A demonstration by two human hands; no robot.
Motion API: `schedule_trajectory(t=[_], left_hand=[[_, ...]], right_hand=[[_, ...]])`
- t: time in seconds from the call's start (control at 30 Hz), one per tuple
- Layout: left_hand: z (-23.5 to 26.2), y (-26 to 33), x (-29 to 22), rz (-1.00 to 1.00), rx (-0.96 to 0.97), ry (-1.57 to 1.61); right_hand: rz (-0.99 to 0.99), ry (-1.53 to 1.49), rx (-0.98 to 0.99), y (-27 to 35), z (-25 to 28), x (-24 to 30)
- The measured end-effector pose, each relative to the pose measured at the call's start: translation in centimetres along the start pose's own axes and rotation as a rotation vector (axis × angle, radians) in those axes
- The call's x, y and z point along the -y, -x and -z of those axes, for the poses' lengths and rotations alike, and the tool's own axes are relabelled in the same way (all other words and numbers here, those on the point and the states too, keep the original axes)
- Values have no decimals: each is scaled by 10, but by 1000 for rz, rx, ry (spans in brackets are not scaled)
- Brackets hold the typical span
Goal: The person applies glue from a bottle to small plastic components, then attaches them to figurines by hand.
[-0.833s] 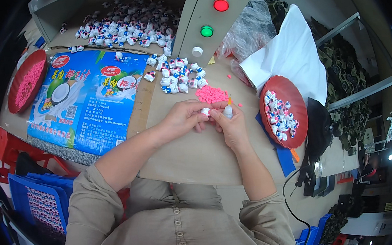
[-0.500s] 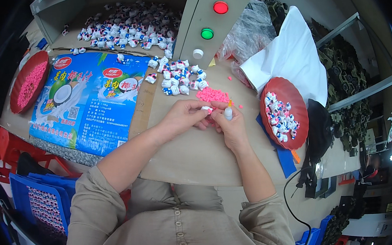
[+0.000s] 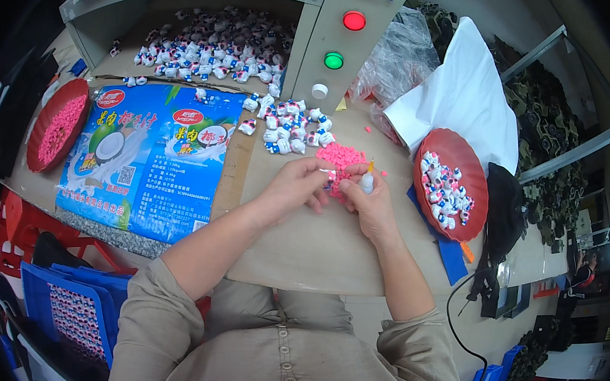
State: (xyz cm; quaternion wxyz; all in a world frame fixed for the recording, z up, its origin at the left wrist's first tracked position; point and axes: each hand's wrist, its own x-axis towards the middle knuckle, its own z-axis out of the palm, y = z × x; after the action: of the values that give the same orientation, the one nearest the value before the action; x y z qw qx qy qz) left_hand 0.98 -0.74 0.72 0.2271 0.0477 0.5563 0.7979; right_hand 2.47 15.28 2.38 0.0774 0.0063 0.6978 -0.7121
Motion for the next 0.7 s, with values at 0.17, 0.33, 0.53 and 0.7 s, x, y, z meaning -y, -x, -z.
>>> schedule_trajectory(t=[0.17,0.33,0.53,0.7], left_hand=[[26,7,-36,104,-43,259],[43,3,-38,-612,-491,-1343],[37,4,-36,-350,-376,-1507],[30,1,-35,-273,-238,-653]], right_hand=[[-14,-428,-8,-6,7,6],[55,-213,8,-5,19,7],[33,-455,89,-6,25,10],[186,-360,-125,-8,29,5]])
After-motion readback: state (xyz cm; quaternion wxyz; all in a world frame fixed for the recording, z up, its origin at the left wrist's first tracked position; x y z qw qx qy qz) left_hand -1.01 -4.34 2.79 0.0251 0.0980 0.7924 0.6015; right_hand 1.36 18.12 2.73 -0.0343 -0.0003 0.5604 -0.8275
